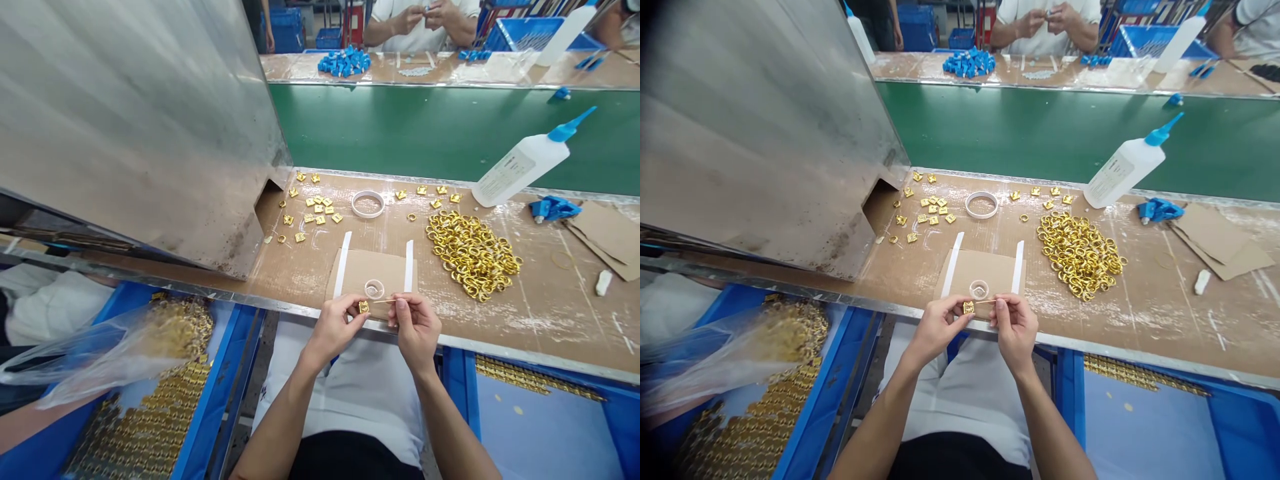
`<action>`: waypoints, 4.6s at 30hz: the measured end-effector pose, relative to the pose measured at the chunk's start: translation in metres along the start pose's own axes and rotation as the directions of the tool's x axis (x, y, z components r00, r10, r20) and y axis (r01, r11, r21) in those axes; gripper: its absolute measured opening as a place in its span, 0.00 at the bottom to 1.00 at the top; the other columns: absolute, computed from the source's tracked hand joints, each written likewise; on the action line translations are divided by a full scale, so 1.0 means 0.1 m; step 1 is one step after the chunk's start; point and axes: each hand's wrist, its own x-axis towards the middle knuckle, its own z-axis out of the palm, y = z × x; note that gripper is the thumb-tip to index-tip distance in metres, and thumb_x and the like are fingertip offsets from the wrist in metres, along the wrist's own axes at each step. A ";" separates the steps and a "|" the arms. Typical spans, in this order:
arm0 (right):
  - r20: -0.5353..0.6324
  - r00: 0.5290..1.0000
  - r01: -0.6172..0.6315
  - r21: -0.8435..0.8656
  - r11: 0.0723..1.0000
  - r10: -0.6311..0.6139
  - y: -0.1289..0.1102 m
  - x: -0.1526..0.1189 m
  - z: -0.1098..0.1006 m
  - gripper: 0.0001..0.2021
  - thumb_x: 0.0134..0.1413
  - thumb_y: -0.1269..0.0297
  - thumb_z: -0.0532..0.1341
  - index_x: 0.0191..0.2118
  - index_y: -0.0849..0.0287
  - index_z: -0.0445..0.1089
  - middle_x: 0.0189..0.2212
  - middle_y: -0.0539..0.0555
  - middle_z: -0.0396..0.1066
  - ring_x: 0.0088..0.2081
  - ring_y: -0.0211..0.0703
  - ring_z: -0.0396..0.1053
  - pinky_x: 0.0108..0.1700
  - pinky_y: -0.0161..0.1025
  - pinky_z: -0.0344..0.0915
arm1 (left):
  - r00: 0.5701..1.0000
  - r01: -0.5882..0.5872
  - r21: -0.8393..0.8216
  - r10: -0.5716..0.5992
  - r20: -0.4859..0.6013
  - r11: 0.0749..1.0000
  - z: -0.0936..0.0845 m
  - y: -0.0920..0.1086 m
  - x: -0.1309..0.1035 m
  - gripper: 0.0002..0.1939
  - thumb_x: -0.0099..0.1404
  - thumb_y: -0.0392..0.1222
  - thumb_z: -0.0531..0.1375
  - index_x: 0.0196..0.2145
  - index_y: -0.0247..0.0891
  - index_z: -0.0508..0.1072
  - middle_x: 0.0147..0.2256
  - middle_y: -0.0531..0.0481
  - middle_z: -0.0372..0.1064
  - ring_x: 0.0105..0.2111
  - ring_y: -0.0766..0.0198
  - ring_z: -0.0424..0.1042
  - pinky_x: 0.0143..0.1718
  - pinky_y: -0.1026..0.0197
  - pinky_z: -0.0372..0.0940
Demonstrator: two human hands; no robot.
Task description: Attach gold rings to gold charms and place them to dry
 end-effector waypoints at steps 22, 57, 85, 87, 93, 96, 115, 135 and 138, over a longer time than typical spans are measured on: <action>0.160 0.983 0.121 -0.186 0.975 -0.092 0.09 -0.07 -0.07 0.12 0.66 0.54 0.62 0.38 0.56 0.75 0.31 0.56 0.81 0.21 0.41 0.74 0.21 0.36 0.73 | 0.993 -0.106 0.078 0.110 -0.038 0.991 0.06 -0.06 -0.04 0.13 0.65 0.35 0.61 0.47 0.39 0.79 0.34 0.49 0.77 0.27 0.66 0.70 0.29 0.65 0.67; 0.183 0.971 0.186 -0.164 0.969 -0.155 0.10 -0.07 -0.05 0.08 0.67 0.59 0.62 0.39 0.56 0.76 0.32 0.55 0.82 0.24 0.41 0.77 0.24 0.34 0.76 | 0.993 -0.109 0.078 0.112 -0.026 0.991 0.06 -0.04 -0.03 0.12 0.64 0.33 0.61 0.45 0.36 0.79 0.31 0.50 0.75 0.26 0.66 0.70 0.26 0.67 0.63; 0.186 0.962 0.238 -0.225 0.945 -0.198 0.13 -0.07 -0.08 0.08 0.68 0.60 0.62 0.39 0.56 0.76 0.32 0.55 0.81 0.23 0.39 0.75 0.24 0.34 0.75 | 0.988 -0.144 0.089 0.149 -0.048 0.986 0.07 -0.04 -0.04 0.12 0.64 0.31 0.61 0.44 0.35 0.78 0.30 0.51 0.74 0.25 0.68 0.69 0.24 0.68 0.61; 0.192 0.962 0.234 -0.222 0.947 -0.193 0.12 -0.07 -0.08 0.08 0.68 0.60 0.62 0.39 0.56 0.76 0.32 0.55 0.81 0.23 0.39 0.75 0.24 0.34 0.75 | 0.988 -0.142 0.086 0.146 -0.050 0.986 0.07 -0.05 -0.04 0.11 0.64 0.31 0.62 0.44 0.35 0.78 0.30 0.51 0.74 0.25 0.68 0.69 0.24 0.68 0.61; 0.200 0.961 0.234 -0.234 0.944 -0.189 0.11 -0.07 -0.09 0.09 0.68 0.59 0.61 0.39 0.56 0.76 0.32 0.55 0.81 0.22 0.39 0.75 0.24 0.34 0.75 | 0.988 -0.145 0.088 0.150 -0.048 0.985 0.08 -0.06 -0.04 0.12 0.64 0.32 0.62 0.45 0.35 0.78 0.31 0.50 0.74 0.25 0.67 0.70 0.24 0.67 0.62; 0.186 0.964 0.233 -0.235 0.944 -0.192 0.11 -0.07 -0.08 0.09 0.68 0.59 0.61 0.40 0.56 0.76 0.33 0.55 0.81 0.22 0.39 0.75 0.23 0.34 0.74 | 0.989 -0.139 0.083 0.143 -0.042 0.987 0.07 -0.05 -0.04 0.12 0.64 0.32 0.62 0.45 0.36 0.78 0.30 0.50 0.74 0.24 0.68 0.69 0.24 0.68 0.62; 0.187 0.966 0.213 -0.185 0.959 -0.179 0.10 -0.07 -0.06 0.08 0.67 0.59 0.62 0.39 0.55 0.76 0.33 0.56 0.82 0.21 0.39 0.73 0.22 0.35 0.73 | 0.993 -0.103 0.070 0.107 -0.049 0.992 0.06 -0.05 -0.03 0.11 0.64 0.34 0.63 0.45 0.37 0.79 0.31 0.50 0.75 0.25 0.67 0.70 0.22 0.69 0.62; 0.189 0.969 0.196 -0.172 0.965 -0.162 0.07 -0.07 -0.07 0.07 0.66 0.61 0.62 0.39 0.55 0.77 0.33 0.56 0.82 0.23 0.40 0.75 0.21 0.34 0.74 | 0.992 -0.117 0.079 0.120 -0.046 0.990 0.06 -0.05 -0.03 0.11 0.65 0.34 0.61 0.45 0.37 0.79 0.31 0.49 0.75 0.26 0.67 0.70 0.22 0.69 0.62; 0.183 0.972 0.179 -0.177 0.968 -0.147 0.09 -0.08 -0.07 0.08 0.66 0.60 0.62 0.39 0.56 0.77 0.33 0.56 0.82 0.23 0.41 0.76 0.21 0.35 0.75 | 0.992 -0.117 0.082 0.121 -0.039 0.990 0.06 -0.05 -0.03 0.11 0.65 0.35 0.61 0.45 0.37 0.79 0.32 0.49 0.75 0.26 0.67 0.70 0.22 0.69 0.62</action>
